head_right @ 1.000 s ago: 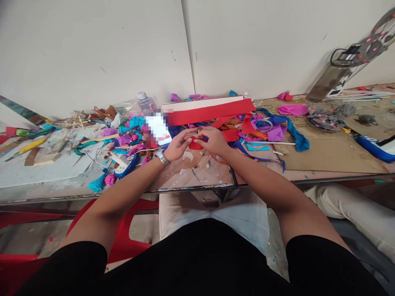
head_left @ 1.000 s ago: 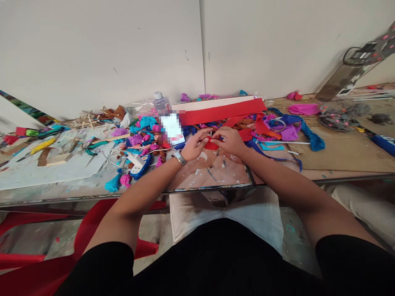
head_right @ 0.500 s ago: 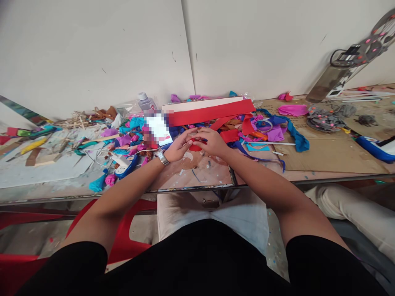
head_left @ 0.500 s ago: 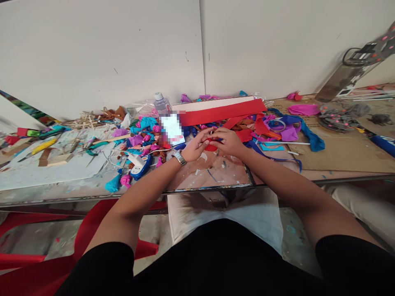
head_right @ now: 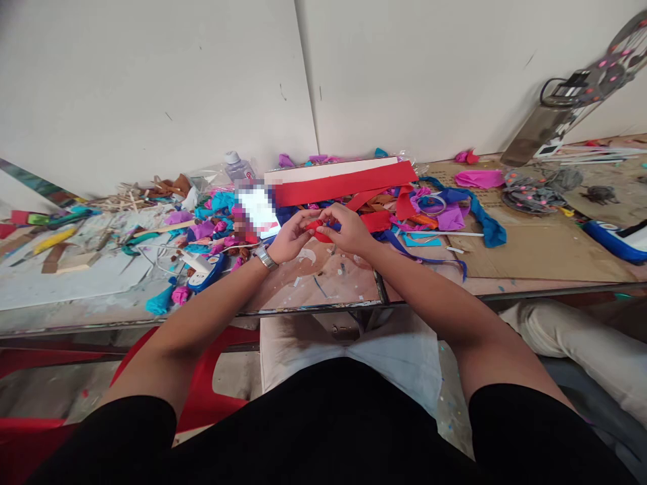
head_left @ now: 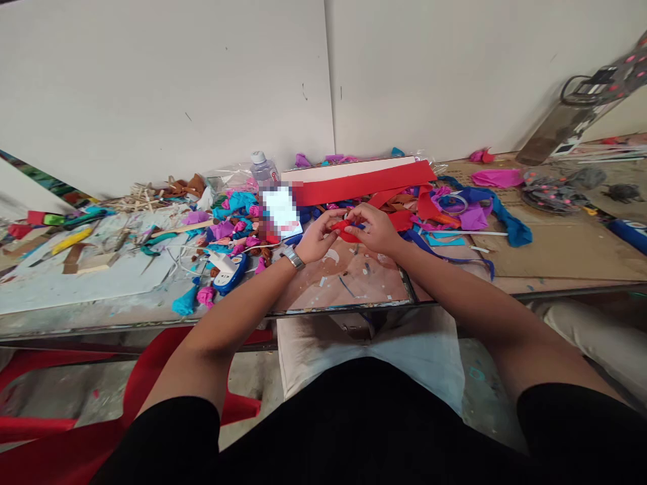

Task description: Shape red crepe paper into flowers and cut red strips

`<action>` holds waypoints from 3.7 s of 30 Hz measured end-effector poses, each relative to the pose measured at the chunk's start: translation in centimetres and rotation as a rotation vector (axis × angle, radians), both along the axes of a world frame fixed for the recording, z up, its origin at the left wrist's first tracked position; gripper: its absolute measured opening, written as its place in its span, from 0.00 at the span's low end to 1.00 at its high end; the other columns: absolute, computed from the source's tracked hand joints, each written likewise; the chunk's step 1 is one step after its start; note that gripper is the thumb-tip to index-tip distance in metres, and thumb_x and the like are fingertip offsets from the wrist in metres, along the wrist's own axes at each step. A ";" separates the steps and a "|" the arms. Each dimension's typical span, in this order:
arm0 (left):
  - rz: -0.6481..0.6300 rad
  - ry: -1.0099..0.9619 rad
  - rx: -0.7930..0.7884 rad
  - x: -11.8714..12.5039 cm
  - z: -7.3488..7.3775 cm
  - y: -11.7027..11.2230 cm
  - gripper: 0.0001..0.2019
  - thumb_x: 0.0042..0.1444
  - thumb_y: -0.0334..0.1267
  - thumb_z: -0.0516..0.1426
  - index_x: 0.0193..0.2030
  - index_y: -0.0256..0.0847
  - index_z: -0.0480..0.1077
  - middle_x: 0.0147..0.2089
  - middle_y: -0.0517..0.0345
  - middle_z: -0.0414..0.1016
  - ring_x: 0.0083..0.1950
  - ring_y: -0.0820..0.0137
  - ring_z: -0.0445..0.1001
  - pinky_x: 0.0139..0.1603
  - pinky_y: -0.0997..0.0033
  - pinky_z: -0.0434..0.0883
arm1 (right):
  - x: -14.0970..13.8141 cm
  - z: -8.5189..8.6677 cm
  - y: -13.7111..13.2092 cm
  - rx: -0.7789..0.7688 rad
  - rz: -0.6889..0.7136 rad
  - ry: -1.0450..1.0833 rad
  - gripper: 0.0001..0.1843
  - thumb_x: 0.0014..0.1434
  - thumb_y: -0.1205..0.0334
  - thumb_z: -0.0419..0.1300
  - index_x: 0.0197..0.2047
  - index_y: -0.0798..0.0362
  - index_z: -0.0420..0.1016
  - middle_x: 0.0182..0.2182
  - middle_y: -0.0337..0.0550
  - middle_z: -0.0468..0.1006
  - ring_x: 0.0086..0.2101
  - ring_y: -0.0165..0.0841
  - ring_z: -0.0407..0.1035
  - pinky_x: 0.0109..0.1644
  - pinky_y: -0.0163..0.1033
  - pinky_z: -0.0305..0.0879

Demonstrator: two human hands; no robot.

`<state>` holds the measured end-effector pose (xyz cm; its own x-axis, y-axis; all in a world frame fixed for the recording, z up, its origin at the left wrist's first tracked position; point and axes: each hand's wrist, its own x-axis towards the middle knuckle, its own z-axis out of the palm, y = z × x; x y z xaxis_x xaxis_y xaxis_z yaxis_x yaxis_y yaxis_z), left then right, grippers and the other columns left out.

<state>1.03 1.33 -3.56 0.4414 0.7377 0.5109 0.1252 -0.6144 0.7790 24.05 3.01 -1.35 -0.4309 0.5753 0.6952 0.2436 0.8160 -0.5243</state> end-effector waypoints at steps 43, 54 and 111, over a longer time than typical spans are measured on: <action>0.166 -0.176 -0.104 0.2 2.0 -0.8 0.24 0.60 0.61 0.68 0.48 0.41 0.84 0.45 0.50 0.87 0.43 0.65 0.84 0.49 0.63 0.78 | 0.1 0.4 -0.4 0.052 -0.018 -0.015 0.29 0.66 0.28 0.61 0.41 0.49 0.78 0.37 0.46 0.84 0.37 0.39 0.75 0.47 0.46 0.68; 0.136 -0.138 -0.088 0.4 1.8 -0.7 0.24 0.58 0.62 0.69 0.47 0.43 0.86 0.50 0.48 0.87 0.49 0.62 0.84 0.55 0.60 0.79 | -0.1 0.3 -0.5 0.028 -0.036 -0.031 0.29 0.66 0.29 0.60 0.39 0.48 0.77 0.37 0.46 0.83 0.37 0.41 0.75 0.47 0.48 0.68; 0.291 -0.331 -0.245 0.4 1.1 0.0 0.24 0.53 0.62 0.71 0.39 0.42 0.79 0.36 0.59 0.79 0.35 0.74 0.73 0.38 0.72 0.74 | -0.3 0.1 -0.5 0.012 -0.047 0.095 0.25 0.69 0.34 0.60 0.49 0.48 0.75 0.41 0.46 0.80 0.37 0.38 0.73 0.45 0.46 0.73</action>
